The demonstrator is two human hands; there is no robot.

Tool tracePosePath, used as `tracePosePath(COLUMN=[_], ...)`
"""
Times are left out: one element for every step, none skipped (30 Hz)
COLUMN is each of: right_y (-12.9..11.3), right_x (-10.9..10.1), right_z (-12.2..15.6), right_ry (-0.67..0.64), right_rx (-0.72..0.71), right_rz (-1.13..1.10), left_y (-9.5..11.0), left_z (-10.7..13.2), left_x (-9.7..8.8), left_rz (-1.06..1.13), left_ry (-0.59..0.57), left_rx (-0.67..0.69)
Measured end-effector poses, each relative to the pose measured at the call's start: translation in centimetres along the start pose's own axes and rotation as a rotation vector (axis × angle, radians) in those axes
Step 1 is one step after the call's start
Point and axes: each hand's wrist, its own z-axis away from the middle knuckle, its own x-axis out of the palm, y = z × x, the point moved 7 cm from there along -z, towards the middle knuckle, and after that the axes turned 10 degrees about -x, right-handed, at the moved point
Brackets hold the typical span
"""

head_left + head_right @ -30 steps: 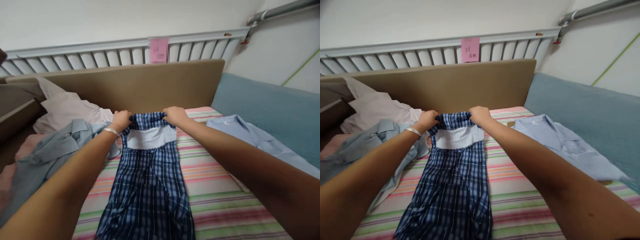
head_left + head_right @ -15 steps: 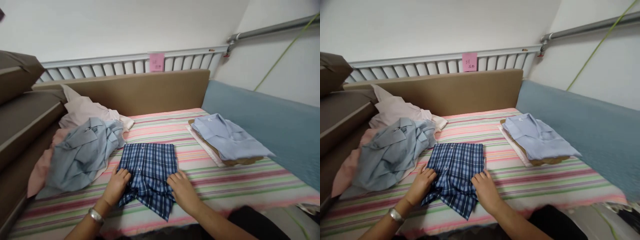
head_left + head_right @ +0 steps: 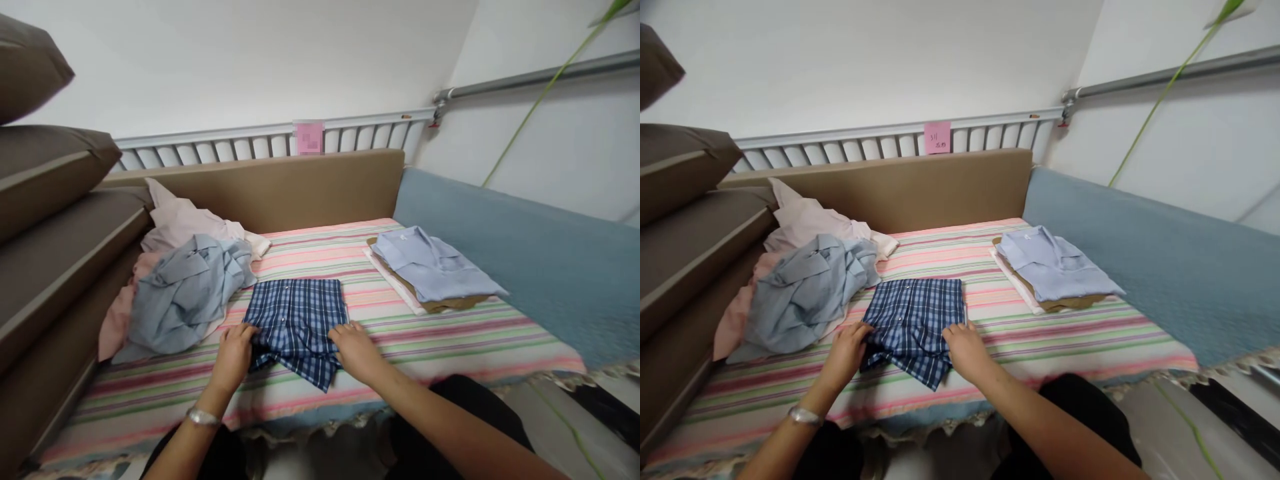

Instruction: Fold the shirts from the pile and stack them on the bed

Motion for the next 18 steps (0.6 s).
tracePosePath(right_y=[-0.4,-1.0,-1.8,-2.6,-3.4,-4.2,-4.8,-5.3,-5.6,-5.6,-5.3,-4.8,-4.2,-3.5,-2.8,-2.3,-1.8,-1.5], right_x=[-0.3,-0.5,-0.7,-0.7,-0.6,-0.4,-0.2,0.1,0.4,0.8,1.1,1.3,1.4,1.4,1.3,1.2,1.0,1.0], right_z=[-0.2,-0.5,-0.9,-1.4,-2.1,-2.8,-3.5,-4.3,-5.1,-5.9,-6.7,-7.5,-8.2,-8.9,-9.4,-9.8,-10.1,-10.3], right_ry=[0.025,0.049,0.067,0.078,0.081,0.081,0.078,0.070,0.052,0.024,-0.008,-0.040,-0.069,-0.092,-0.110,-0.125,-0.142,-0.155], right_rx=[-0.014,-0.043,-0.080,-0.121,-0.162,-0.199,-0.233,-0.261,-0.280,-0.283,-0.270,-0.247,-0.224,-0.205,-0.197,-0.202,-0.212,-0.220], right_rz=[-0.012,-0.027,-0.042,-0.055,-0.065,-0.072,-0.077,-0.084,-0.096,-0.116,-0.151,-0.195,-0.242,-0.285,-0.319,-0.343,-0.358,-0.368], left_y=[-0.2,-0.2,0.1,0.6,1.3,2.1,2.9,3.7,4.5,5.2,5.8,6.3,6.7,7.0,7.2,7.4,7.4,7.5], left_z=[1.2,2.7,4.2,5.8,7.2,8.3,9.0,9.4,9.4,9.0,8.4,7.6,6.8,6.0,5.3,4.8,4.5,4.5], left_x=[-0.7,-1.2,-1.6,-1.6,-1.3,-0.9,-0.3,0.2,0.6,0.9,1.1,1.1,1.1,1.0,0.8,0.7,0.7,0.9], left_rz=[0.044,0.086,0.124,0.150,0.162,0.160,0.147,0.125,0.101,0.077,0.058,0.047,0.041,0.041,0.044,0.051,0.060,0.067], left_ry=[0.076,0.145,0.198,0.226,0.229,0.216,0.195,0.173,0.154,0.136,0.122,0.111,0.104,0.101,0.101,0.102,0.095,0.079], left_rx=[-0.011,-0.005,0.016,0.049,0.087,0.124,0.152,0.170,0.180,0.185,0.188,0.188,0.186,0.180,0.170,0.163,0.164,0.174])
